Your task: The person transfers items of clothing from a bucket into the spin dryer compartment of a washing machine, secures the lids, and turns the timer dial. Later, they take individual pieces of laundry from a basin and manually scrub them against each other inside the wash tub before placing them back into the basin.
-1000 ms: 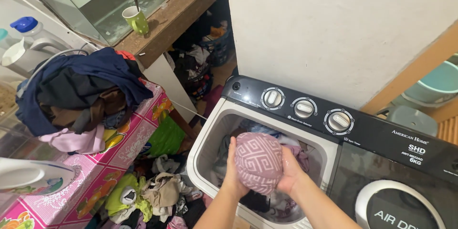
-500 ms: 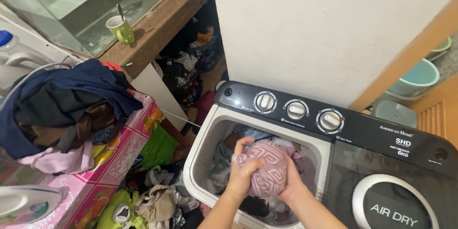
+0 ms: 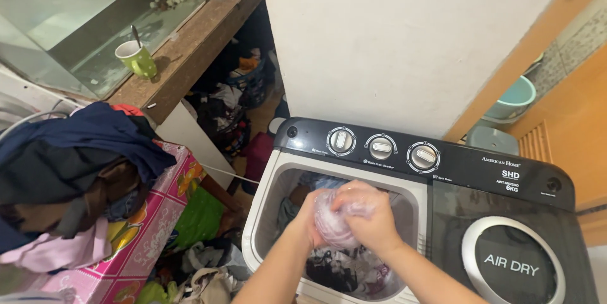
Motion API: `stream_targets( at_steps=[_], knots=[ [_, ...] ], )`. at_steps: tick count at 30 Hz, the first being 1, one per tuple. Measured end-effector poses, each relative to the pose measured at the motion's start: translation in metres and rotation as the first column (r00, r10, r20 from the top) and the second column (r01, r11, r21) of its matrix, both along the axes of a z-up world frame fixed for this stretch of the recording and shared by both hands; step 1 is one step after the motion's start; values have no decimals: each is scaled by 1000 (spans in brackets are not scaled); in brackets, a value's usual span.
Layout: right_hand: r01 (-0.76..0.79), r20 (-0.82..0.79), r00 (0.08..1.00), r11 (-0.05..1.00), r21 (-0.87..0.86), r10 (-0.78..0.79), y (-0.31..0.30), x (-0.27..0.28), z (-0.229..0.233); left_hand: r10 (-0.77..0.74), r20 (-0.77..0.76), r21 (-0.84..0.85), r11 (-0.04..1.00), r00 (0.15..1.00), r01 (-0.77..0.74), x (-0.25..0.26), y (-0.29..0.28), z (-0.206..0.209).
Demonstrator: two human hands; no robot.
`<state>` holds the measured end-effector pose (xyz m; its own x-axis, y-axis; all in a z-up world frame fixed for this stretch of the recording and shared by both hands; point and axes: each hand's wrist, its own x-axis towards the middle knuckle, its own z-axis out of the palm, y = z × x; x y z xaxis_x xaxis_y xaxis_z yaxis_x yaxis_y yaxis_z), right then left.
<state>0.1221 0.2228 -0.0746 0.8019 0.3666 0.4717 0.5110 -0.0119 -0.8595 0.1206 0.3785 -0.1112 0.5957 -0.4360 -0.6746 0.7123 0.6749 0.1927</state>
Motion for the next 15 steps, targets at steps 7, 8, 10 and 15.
stream_targets(
  at_steps=[7,8,10,15],
  knots=[
    [193,447,892,841,-506,64,6,-23,25,-820,330,626,561,468,541,61,0,-7],
    [195,486,863,796,-573,138,8,-25,21,-901,253,766,409,353,495,67,-3,-4],
    [203,517,829,746,-634,214,9,-30,9,-963,72,906,173,261,387,69,-9,-1],
    [131,522,760,695,-707,388,4,-39,-15,-903,-226,971,-178,365,160,50,-40,-10]
  ],
)
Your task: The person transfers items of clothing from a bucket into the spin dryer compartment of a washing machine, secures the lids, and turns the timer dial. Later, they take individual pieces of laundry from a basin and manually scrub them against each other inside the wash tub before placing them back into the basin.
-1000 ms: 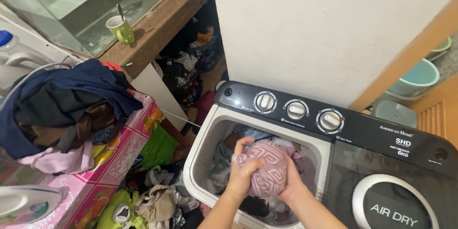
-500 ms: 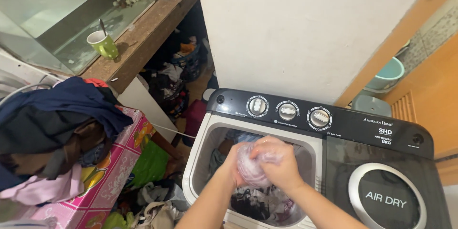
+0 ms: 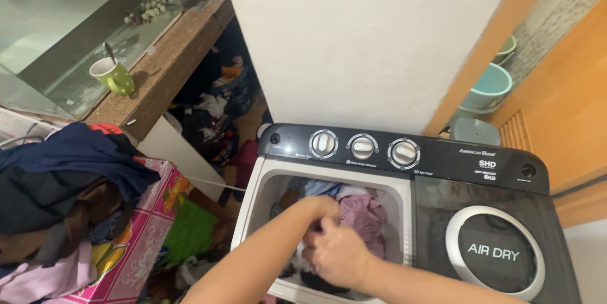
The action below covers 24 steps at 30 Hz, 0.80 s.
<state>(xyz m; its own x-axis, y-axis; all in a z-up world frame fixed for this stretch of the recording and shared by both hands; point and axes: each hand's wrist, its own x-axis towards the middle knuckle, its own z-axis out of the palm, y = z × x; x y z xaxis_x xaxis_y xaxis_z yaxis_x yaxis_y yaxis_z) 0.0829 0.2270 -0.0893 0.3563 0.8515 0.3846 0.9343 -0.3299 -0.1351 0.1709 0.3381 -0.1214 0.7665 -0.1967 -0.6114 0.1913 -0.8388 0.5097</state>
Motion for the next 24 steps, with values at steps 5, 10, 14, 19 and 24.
stream_targets(
  at_steps=[5,10,14,19,24],
  knots=[
    [-52,-177,982,993,103,70,-32,16,-7,194,-140,-112,971,971,-211,16,-11,9],
    [781,-883,422,413,468,203,-127,66,-14,254,-639,-359,737,726,-573,37,-42,63],
    [983,-789,94,-181,-22,607,-251,97,17,219,-603,-422,728,767,-540,67,-110,118],
    [887,-704,448,-371,274,552,-348,185,44,133,-170,-471,859,976,-199,105,-214,154],
    [988,-962,-153,45,-147,226,-357,272,44,130,-42,-550,825,991,-131,118,-245,168]
  ],
)
